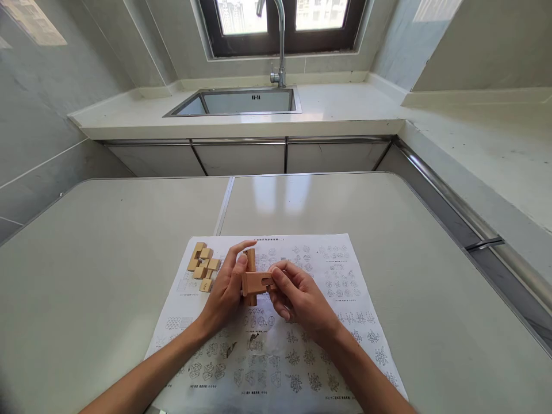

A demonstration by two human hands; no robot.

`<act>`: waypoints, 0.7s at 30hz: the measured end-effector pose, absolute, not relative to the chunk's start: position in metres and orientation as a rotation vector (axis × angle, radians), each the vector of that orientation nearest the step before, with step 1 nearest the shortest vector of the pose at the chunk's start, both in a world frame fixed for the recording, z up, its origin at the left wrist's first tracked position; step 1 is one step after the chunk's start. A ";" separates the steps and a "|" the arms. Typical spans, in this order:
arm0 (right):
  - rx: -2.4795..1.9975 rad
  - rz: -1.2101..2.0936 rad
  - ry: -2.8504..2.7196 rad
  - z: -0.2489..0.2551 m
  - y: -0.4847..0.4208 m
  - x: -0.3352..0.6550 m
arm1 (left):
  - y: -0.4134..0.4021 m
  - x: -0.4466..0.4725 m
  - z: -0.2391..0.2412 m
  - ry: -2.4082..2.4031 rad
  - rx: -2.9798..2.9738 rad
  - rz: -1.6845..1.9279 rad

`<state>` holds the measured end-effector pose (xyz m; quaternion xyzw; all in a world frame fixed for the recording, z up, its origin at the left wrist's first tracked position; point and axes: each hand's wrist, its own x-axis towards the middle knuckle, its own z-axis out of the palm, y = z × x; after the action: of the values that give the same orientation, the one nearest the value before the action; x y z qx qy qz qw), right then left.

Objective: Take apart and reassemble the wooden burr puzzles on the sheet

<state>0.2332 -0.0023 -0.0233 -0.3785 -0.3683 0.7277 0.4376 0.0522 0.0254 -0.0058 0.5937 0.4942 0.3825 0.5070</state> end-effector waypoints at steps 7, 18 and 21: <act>-0.935 1.788 -0.947 -0.025 -0.004 0.223 | 0.025 0.054 -0.011 1.185 1.427 0.929; -0.941 1.751 -0.908 -0.026 -0.011 0.211 | 0.020 0.054 -0.011 1.221 1.336 0.980; -0.940 1.740 -0.865 -0.026 -0.013 0.209 | 0.019 0.055 -0.009 1.229 1.328 0.975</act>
<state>0.2087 -0.0128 -0.0257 -0.3839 -0.3534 0.7107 0.4718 0.0551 0.0192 -0.0086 0.5531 0.5120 0.4059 0.5168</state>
